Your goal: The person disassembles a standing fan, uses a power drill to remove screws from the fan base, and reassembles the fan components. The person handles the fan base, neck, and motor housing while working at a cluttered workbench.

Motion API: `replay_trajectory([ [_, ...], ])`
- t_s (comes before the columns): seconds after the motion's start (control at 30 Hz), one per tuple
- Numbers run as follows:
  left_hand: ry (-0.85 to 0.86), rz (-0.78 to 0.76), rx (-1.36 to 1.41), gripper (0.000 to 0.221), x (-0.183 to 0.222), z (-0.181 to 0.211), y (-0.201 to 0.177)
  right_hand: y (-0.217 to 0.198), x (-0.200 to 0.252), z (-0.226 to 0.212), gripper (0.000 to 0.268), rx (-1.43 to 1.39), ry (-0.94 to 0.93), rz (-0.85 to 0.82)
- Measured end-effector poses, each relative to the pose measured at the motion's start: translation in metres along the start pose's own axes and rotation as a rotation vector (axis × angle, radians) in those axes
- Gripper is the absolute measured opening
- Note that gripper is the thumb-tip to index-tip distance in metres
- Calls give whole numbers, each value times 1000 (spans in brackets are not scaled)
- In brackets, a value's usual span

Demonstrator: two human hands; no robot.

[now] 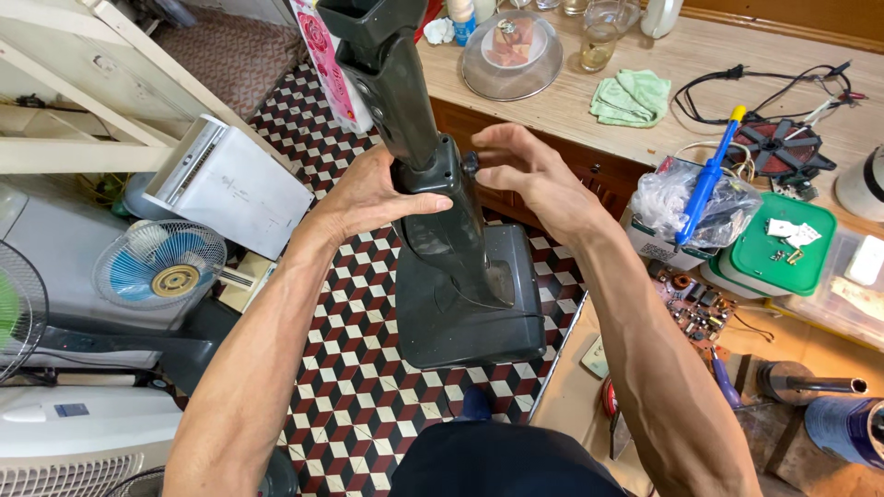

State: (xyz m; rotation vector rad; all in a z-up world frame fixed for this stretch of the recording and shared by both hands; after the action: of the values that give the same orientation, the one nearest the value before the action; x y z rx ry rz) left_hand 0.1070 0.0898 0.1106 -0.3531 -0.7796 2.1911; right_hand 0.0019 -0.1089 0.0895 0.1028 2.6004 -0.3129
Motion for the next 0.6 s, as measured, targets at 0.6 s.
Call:
replay_trajectory([
  [0.6, -160, -27, 9, 75, -4, -10, 3, 16, 5, 37, 42, -161, 517, 213],
])
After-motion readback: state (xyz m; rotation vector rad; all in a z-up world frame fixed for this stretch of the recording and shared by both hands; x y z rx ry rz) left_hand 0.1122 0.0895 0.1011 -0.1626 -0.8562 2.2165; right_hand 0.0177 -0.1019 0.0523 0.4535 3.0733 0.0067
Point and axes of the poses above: each hand's wrist, its own x-axis away from the middle knuckle, its own y-axis out of the palm, z = x × y, the point moved 3 cm from there along -x, towards the middle knuckle, and after that the axes turned 10 degrees about -y, right-handed, at the moved point
